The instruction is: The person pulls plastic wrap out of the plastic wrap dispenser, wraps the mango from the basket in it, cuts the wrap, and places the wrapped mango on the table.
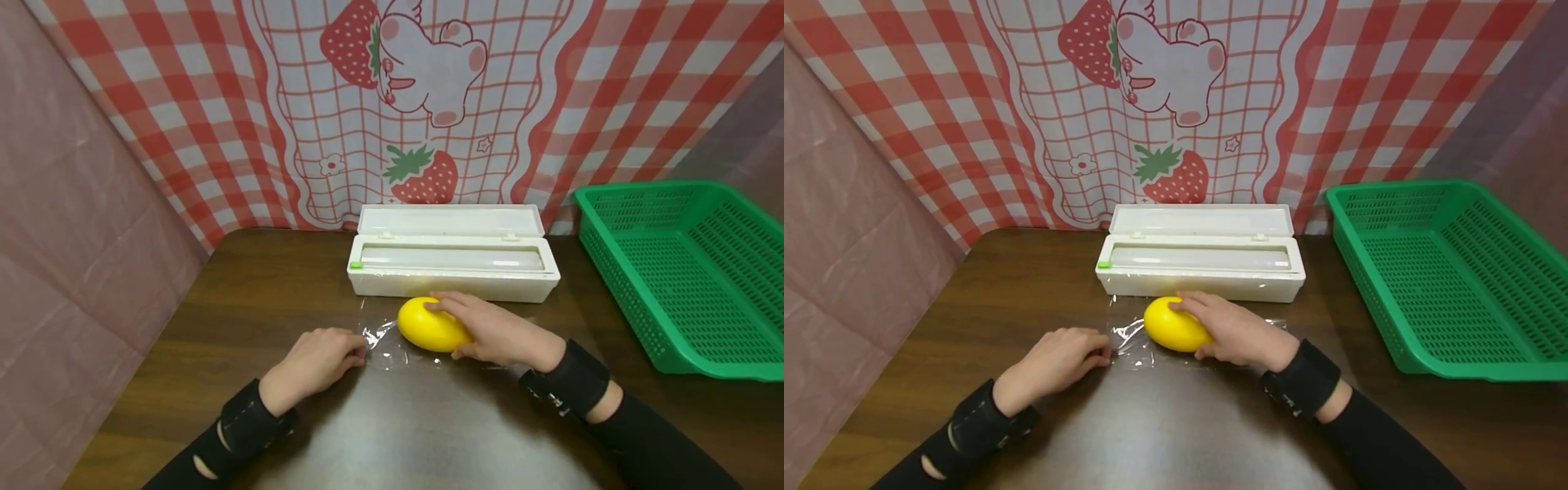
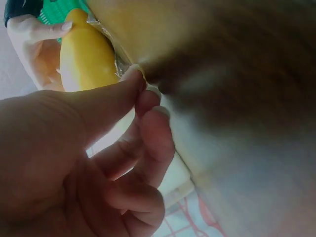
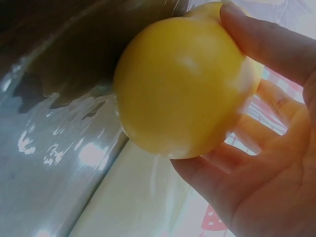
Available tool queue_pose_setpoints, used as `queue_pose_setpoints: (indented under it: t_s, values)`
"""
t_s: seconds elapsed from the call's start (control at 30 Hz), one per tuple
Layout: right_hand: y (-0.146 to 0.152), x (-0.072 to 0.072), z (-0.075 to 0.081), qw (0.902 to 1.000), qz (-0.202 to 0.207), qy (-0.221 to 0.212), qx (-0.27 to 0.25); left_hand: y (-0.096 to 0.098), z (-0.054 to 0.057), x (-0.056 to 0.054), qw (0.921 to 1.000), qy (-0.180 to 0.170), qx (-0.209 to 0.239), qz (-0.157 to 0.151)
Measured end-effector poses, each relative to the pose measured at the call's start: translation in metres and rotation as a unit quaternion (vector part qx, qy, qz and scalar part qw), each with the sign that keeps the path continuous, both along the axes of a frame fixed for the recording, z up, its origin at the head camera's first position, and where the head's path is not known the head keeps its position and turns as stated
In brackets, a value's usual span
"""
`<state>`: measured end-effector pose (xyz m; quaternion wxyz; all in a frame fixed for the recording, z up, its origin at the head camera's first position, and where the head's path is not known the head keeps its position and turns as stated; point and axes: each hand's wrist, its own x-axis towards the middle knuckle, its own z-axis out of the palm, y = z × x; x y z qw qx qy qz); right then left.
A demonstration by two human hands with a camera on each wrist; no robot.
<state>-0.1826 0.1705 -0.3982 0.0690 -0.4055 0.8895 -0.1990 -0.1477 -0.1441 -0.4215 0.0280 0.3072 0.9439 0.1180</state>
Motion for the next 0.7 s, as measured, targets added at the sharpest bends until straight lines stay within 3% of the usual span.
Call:
queue_pose_setpoints:
  t_s: [0.23,0.5,0.7]
  values:
    - [0.001,0.0,0.0,1.0,0.001,0.0,-0.001,0.002,-0.001,0.0,0.9998,0.018,-0.004,0.011]
    - [0.001,0.0,0.001,1.0,0.005,0.006,-0.003,0.0,0.006,0.001,0.9984,0.049,0.012,0.028]
    - [0.001,0.001,0.001,1.0,0.001,0.002,0.0,-0.001,0.013,0.002,0.995,0.089,0.039,0.019]
